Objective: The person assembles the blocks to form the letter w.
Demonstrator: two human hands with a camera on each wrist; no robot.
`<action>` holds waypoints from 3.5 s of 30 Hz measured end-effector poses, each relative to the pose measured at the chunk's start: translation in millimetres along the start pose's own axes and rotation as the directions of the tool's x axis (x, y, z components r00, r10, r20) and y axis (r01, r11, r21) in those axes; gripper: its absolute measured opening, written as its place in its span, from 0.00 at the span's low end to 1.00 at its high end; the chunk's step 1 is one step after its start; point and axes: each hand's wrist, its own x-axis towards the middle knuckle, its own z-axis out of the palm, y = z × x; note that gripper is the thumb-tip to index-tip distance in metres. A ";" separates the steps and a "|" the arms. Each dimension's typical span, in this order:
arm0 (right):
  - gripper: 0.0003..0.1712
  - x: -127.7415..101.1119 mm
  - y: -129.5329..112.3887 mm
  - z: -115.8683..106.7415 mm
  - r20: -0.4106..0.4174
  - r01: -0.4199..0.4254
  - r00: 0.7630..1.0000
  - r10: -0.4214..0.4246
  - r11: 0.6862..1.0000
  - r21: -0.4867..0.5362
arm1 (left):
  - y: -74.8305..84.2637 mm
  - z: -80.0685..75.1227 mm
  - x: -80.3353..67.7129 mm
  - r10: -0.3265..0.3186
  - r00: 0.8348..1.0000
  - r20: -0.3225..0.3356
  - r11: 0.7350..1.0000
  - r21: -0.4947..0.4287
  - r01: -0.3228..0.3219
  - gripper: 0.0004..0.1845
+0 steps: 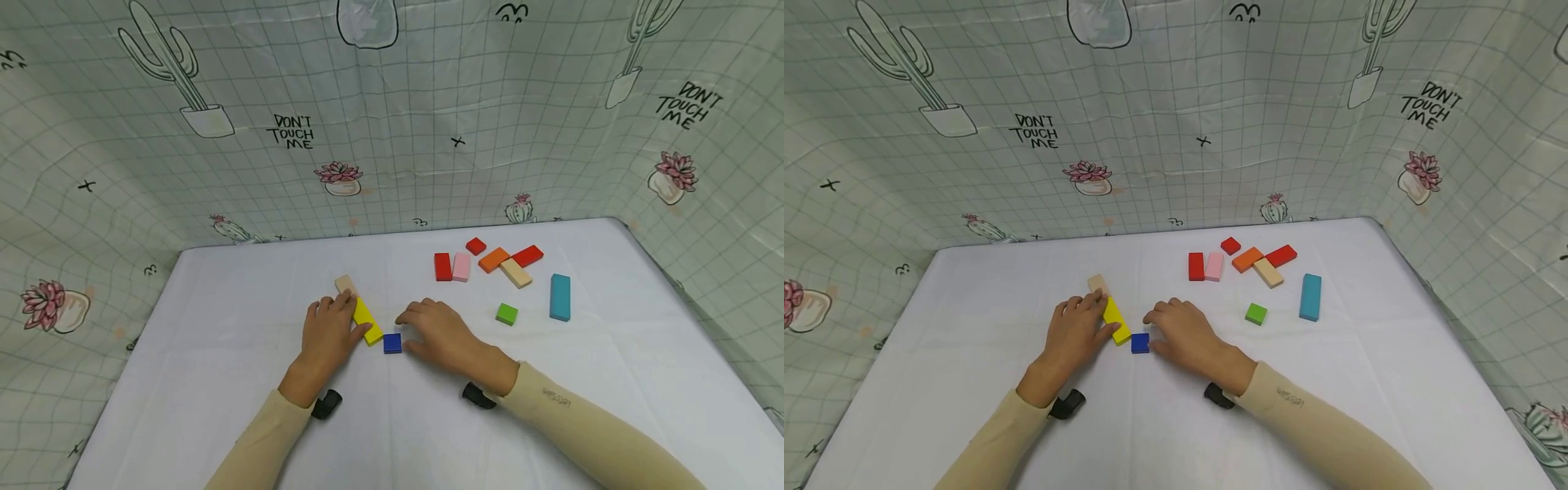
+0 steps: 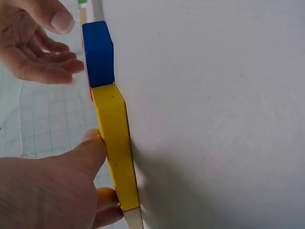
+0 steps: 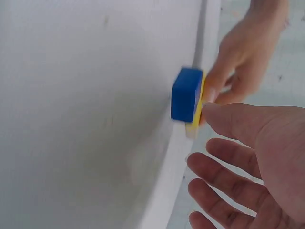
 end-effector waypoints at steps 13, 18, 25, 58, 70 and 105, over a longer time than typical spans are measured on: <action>0.27 -1.4 47.7 -20.0 -0.095 -0.139 0.986 0.137 0.990 -0.010 | -1.8 -0.2 -2.4 0.017 1.000 -0.013 1.000 0.009 -0.017 0.35; 0.30 5.3 68.8 -31.5 -0.104 -0.191 0.976 0.189 0.982 -0.007 | -1.4 1.0 -2.3 0.013 1.000 -0.022 1.000 -0.010 -0.013 0.34; 0.34 15.4 95.9 -38.2 -0.074 -0.206 0.976 0.204 0.979 -0.012 | -1.7 1.8 -1.2 0.013 1.000 -0.024 1.000 -0.025 -0.013 0.33; 0.35 41.7 126.6 -29.3 0.048 -0.106 0.993 0.111 0.989 -0.100 | 0.9 0.9 -2.8 -0.004 1.000 -0.010 1.000 -0.015 0.004 0.34; 0.33 36.8 112.4 -32.3 -0.012 -0.113 0.994 0.113 0.990 -0.080 | 1.1 0.9 -3.2 0.000 1.000 -0.019 1.000 -0.017 -0.001 0.33; 0.34 1.3 37.8 -4.3 -0.043 -0.081 0.996 0.076 0.987 -0.141 | -2.0 2.1 -4.0 -0.004 1.000 -0.020 1.000 -0.018 0.004 0.34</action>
